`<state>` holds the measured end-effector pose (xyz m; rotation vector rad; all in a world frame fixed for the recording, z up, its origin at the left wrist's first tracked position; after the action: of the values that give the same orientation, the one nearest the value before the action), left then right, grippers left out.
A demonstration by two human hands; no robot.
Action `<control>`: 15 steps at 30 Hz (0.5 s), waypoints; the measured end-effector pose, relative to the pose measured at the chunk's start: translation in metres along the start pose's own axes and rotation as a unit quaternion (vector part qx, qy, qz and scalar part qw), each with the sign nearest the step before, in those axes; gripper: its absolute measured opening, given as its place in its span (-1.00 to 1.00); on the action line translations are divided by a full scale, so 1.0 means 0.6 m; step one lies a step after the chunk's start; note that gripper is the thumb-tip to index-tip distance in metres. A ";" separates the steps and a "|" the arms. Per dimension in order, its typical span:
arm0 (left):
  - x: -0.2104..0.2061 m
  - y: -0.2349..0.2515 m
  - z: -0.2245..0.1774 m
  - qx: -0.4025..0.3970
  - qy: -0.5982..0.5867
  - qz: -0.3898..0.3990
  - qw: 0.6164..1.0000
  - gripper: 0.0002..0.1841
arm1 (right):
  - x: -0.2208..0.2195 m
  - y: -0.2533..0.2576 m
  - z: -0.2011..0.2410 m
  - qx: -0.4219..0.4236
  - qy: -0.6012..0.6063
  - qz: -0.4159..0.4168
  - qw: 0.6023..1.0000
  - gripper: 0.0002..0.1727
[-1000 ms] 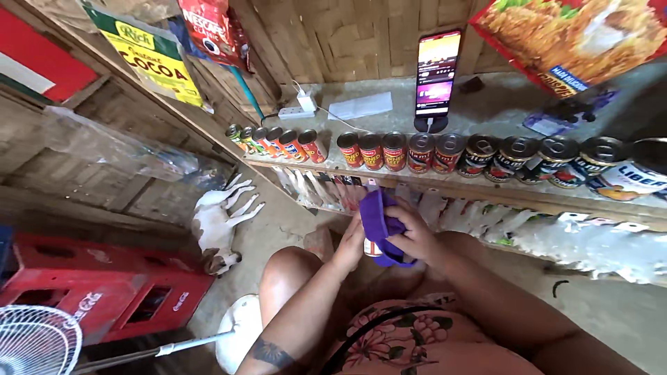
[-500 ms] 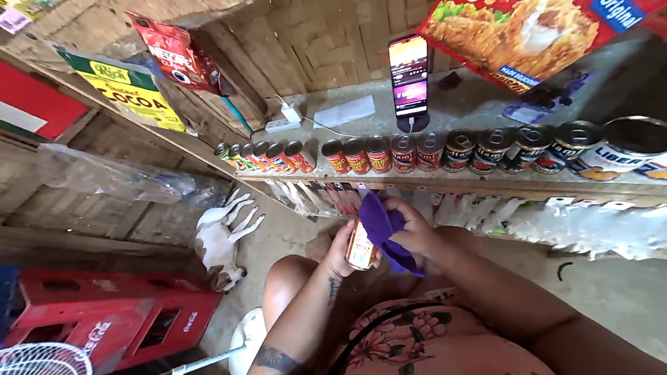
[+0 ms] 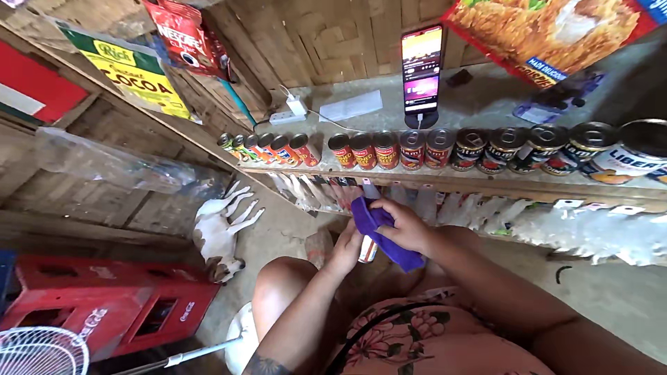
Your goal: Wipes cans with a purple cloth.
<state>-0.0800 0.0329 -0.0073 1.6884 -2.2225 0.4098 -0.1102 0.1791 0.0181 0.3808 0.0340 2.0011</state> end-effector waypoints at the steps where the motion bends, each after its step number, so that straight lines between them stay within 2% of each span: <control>1: 0.001 -0.003 -0.002 0.007 -0.021 0.005 1.000 -0.28 | -0.001 -0.001 0.001 0.009 0.010 -0.002 1.000 -0.56; 4: -0.003 -0.017 -0.017 0.057 -0.113 0.030 0.992 -0.39 | -0.002 -0.006 0.010 0.054 0.053 -0.011 0.997 -0.54; 6: -0.008 -0.025 -0.018 0.103 -0.205 0.057 0.972 -0.44 | 0.001 -0.012 0.022 0.084 0.084 -0.017 0.993 -0.55; 8: -0.019 -0.027 -0.019 0.115 -0.326 0.109 0.932 -0.46 | 0.006 -0.019 0.035 0.121 0.125 -0.017 0.985 -0.58; 10: -0.034 -0.025 -0.029 0.087 -0.454 0.224 0.858 -0.44 | 0.011 -0.028 0.049 0.175 0.168 -0.013 0.970 -0.66; 12: -0.045 -0.023 -0.041 0.061 -0.514 0.319 0.794 -0.42 | 0.015 -0.036 0.061 0.215 0.186 -0.009 0.959 -0.71; 13: -0.048 -0.022 -0.045 0.056 -0.527 0.342 0.776 -0.43 | 0.016 -0.038 0.065 0.224 0.186 -0.013 0.957 -0.73; 15: -0.048 -0.018 -0.045 0.061 -0.524 0.342 0.778 -0.43 | 0.019 -0.038 0.066 0.232 0.179 -0.017 0.956 -0.74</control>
<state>-0.0603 0.0665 0.0055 1.1678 -3.6948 -0.4014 -0.0840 0.1938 0.0540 0.3021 0.7442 1.9927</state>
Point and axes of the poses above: each hand's wrist, its own y-axis towards the middle knuckle, its own x-axis out of the back of the hand, z = x × y, the point moved 7 cm from there along y, towards the middle knuckle, and after that the axes turned 4 degrees about y, right-handed, at the moved point
